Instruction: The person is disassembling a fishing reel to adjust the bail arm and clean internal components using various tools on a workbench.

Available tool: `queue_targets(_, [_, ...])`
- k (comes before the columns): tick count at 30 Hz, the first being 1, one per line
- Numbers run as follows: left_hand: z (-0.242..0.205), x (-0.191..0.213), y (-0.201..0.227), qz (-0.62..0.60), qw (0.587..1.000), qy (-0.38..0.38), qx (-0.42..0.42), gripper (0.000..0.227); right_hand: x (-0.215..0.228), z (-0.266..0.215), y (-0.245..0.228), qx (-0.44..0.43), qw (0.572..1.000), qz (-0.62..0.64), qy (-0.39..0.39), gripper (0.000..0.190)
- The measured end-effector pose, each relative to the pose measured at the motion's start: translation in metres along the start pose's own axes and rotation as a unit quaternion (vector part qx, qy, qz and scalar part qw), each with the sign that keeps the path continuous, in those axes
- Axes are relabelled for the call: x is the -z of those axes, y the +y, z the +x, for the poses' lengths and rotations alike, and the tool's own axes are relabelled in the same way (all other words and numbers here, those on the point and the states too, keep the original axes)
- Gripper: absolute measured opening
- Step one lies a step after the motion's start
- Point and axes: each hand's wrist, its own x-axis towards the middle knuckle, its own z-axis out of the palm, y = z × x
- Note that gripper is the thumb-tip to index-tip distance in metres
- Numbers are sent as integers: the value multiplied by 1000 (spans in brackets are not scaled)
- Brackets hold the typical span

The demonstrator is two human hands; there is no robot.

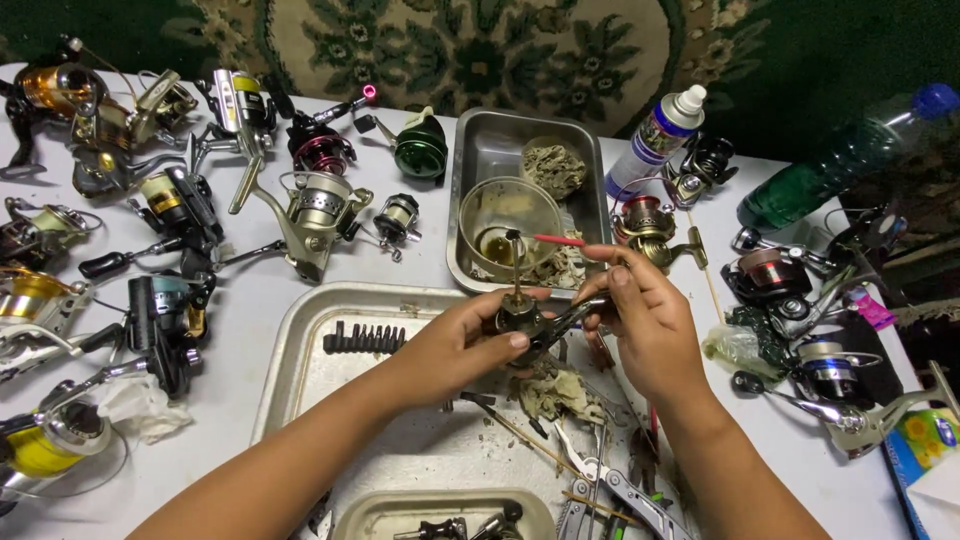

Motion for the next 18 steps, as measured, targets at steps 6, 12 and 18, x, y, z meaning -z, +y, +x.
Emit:
queue_targets(6, [4,1,0,31,998,5,-48,55,1,-1,3,31,999,20,-9,41])
queue_targets(12, [-1,1,0,31,999,4,-24,57,-2,-5,5,26,999,26,2,39])
queue_targets(18, [-4,3,-6,-61,998,27,12,56,-5,-12,-1,20,999,43,17,38])
